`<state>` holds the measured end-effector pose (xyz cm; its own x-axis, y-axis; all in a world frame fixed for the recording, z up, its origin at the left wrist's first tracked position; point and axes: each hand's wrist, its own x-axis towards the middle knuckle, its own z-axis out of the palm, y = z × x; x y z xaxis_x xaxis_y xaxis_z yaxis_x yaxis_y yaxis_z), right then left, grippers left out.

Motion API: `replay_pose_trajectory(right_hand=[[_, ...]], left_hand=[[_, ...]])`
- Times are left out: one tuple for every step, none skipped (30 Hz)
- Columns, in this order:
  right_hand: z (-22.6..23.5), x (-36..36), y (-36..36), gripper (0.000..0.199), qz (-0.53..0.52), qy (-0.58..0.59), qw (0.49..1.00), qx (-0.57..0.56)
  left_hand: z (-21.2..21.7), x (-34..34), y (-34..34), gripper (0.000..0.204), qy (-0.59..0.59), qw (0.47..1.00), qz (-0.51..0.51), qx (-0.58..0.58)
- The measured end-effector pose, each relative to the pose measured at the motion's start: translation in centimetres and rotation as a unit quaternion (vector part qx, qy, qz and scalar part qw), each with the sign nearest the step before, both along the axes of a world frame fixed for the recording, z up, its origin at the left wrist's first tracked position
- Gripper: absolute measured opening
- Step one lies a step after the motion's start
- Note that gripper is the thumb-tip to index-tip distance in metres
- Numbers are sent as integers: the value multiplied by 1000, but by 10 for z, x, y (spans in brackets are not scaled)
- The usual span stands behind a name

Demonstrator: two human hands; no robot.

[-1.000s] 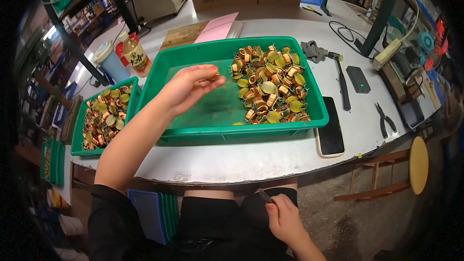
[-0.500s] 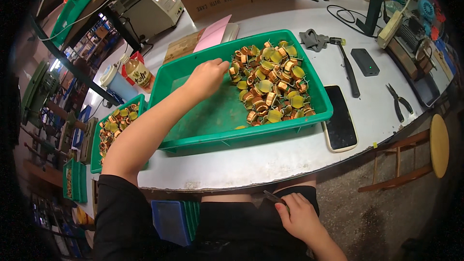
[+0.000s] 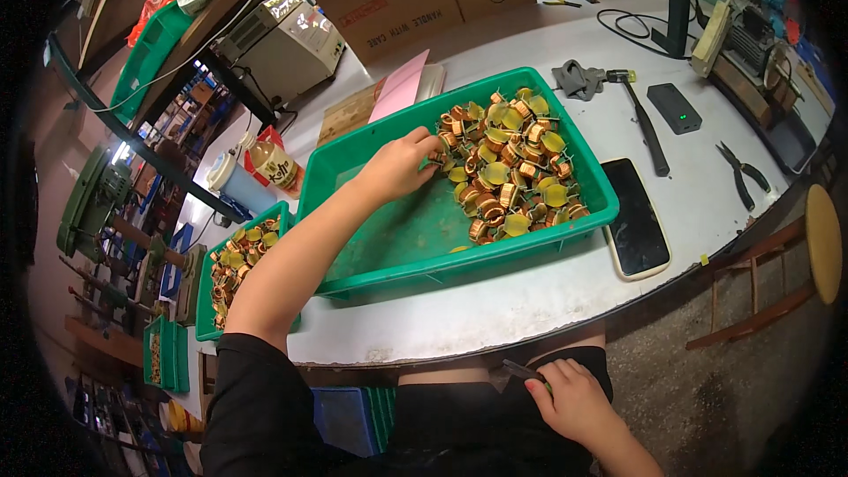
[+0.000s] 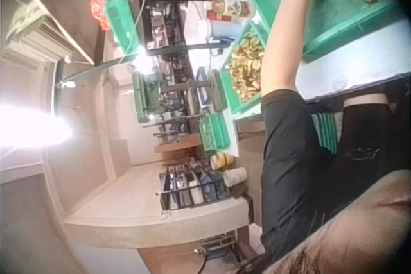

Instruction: Trim and sort small metal components using nippers at a workbench.

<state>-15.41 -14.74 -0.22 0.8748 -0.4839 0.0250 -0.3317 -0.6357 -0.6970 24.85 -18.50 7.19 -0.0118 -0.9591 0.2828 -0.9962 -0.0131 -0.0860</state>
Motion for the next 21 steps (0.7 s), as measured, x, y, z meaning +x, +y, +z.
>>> replay_pose_trajectory(right_hand=[[0, -1, 0, 17, 6, 5, 1000, -3], [0, -1, 0, 17, 5, 5, 1000, -4], [-1, -1, 1, 17, 4, 10, 1000, -1], [-1, -2, 2, 18, 4, 15, 1000, 1], [-1, -2, 3, 18, 5, 20, 1000, 4], [-1, -1, 4, 18, 7, 25, 1000, 6], [-1, 1, 4, 18, 6, 25, 1000, 5], [-1, 2, 4, 19, 8, 22, 1000, 11], [-1, 3, 5, 19, 10, 18, 1000, 17], [0, 4, 6, 19, 13, 15, 1000, 23], [-1, 4, 7, 19, 12, 14, 999, 29], [-3, 4, 8, 19, 11, 15, 999, 30], [-4, 5, 8, 19, 21, 12, 999, 31], [-6, 8, 9, 19, 31, 11, 999, 31], [-8, 9, 10, 19, 40, 10, 999, 31], [-8, 10, 12, 19, 50, 11, 998, 32], [-7, 11, 14, 19, 57, 13, 998, 30], [-5, 12, 16, 19, 59, 17, 998, 29], [-3, 13, 18, 20, 63, 22, 997, 28], [-1, 14, 20, 20, 67, 27, 997, 27], [1, 16, 22, 20, 74, 28, 996, 27]], left_hand=[[1, 0, 3, 26, -1, 1000, 13, 7], [2, 1, 6, 26, -1, 1000, 13, 6], [2, 1, 9, 26, 52, 998, 16, -27], [3, 1, 15, 26, 105, 992, 21, -61], [4, 1, 21, 26, 157, 983, 26, -95], [6, 1, 29, 25, 208, 969, 32, -130], [14, -7, 34, 27, 426, 895, 92, -93], [27, -20, 44, 28, 619, 770, 149, -50], [34, -29, 55, 28, 617, 770, 150, -52], [38, -38, 69, 30, 777, 623, 48, -78], [38, -51, 81, 32, 892, 438, -57, -96], [38, -69, 93, 31, 911, 387, -108, -95], [36, -89, 107, 29, 923, 335, -159, -97], [27, -106, 117, 28, 921, 295, -237, -93], [21, -128, 129, 30, 926, 269, -255, -76], [18, -153, 143, 32, 929, 243, -272, -61], [16, -174, 159, 32, 944, 189, -268, -44], [14, -192, 172, 31, 955, 134, -264, -27], [10, -210, 179, 32, 962, 148, -224, -56], [5, -218, 185, 32, 966, 154, -205, -43], [2, -223, 191, 33, 969, 164, -184, -32]])
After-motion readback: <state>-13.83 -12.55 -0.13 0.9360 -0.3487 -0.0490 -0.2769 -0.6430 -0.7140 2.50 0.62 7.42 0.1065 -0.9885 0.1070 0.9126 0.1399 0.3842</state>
